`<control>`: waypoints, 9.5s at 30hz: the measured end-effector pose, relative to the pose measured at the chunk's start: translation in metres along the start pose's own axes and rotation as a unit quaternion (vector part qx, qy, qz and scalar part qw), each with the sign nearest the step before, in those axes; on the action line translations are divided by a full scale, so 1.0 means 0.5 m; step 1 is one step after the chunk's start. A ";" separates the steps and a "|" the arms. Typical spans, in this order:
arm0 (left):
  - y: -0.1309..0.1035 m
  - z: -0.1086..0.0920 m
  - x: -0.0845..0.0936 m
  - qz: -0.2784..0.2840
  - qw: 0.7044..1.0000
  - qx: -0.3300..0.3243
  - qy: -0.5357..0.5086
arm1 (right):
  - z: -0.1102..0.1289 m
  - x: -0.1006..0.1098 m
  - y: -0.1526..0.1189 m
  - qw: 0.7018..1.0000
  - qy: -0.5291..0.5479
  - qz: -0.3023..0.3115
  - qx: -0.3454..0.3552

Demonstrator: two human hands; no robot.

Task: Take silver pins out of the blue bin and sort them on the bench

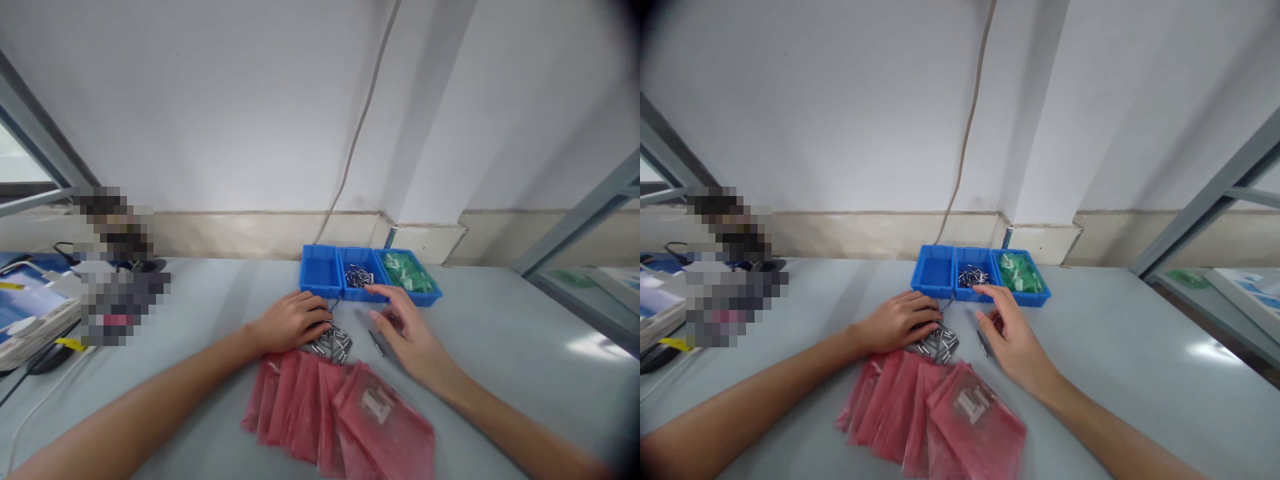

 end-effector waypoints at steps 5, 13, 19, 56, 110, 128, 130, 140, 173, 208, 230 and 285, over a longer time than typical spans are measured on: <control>0.000 -0.001 0.000 0.003 1.000 -0.002 0.005 | -0.007 -0.003 0.000 1.000 0.006 -0.001 0.000; -0.001 0.002 -0.001 0.001 1.000 0.000 -0.002 | -0.004 -0.009 0.002 1.000 0.001 0.015 0.015; -0.001 0.001 -0.002 0.008 1.000 0.002 0.001 | -0.007 -0.008 0.001 1.000 -0.012 0.017 0.014; 0.000 -0.001 0.001 0.001 1.000 -0.006 -0.001 | -0.005 -0.009 0.002 1.000 -0.016 0.024 0.012; 0.000 -0.001 0.001 0.007 1.000 0.002 0.002 | 0.002 -0.012 0.001 0.999 -0.025 0.044 0.008; -0.001 0.000 0.000 0.003 1.000 0.000 0.002 | -0.003 -0.013 0.000 0.998 -0.025 0.054 0.007; 0.000 0.000 0.000 0.002 1.000 0.001 0.002 | -0.003 -0.013 0.000 0.998 -0.025 0.055 0.007; 0.000 0.000 0.000 0.003 1.000 0.001 0.002 | -0.002 -0.013 0.002 0.998 -0.032 0.056 0.005; -0.002 0.004 -0.004 0.008 1.000 0.005 -0.003 | -0.009 -0.019 -0.003 0.995 -0.040 0.086 0.016; -0.001 0.000 -0.001 0.003 1.000 -0.002 0.000 | 0.002 -0.013 0.001 0.995 -0.047 0.078 0.030; 0.000 -0.001 -0.001 0.013 1.000 0.001 0.000 | 0.004 -0.016 0.000 0.996 -0.041 0.067 0.044; 0.000 -0.002 -0.001 0.006 1.000 -0.003 -0.001 | 0.018 -0.036 -0.007 0.989 -0.012 0.138 0.045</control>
Point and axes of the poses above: each hand's wrist, its own y-axis towards the middle knuckle, its own x-axis out of the back of the hand, z = x × y, the point moved 6 cm from there along y, towards the middle knuckle, and after that the axes turned 12 degrees about x, right-handed, at the moved point
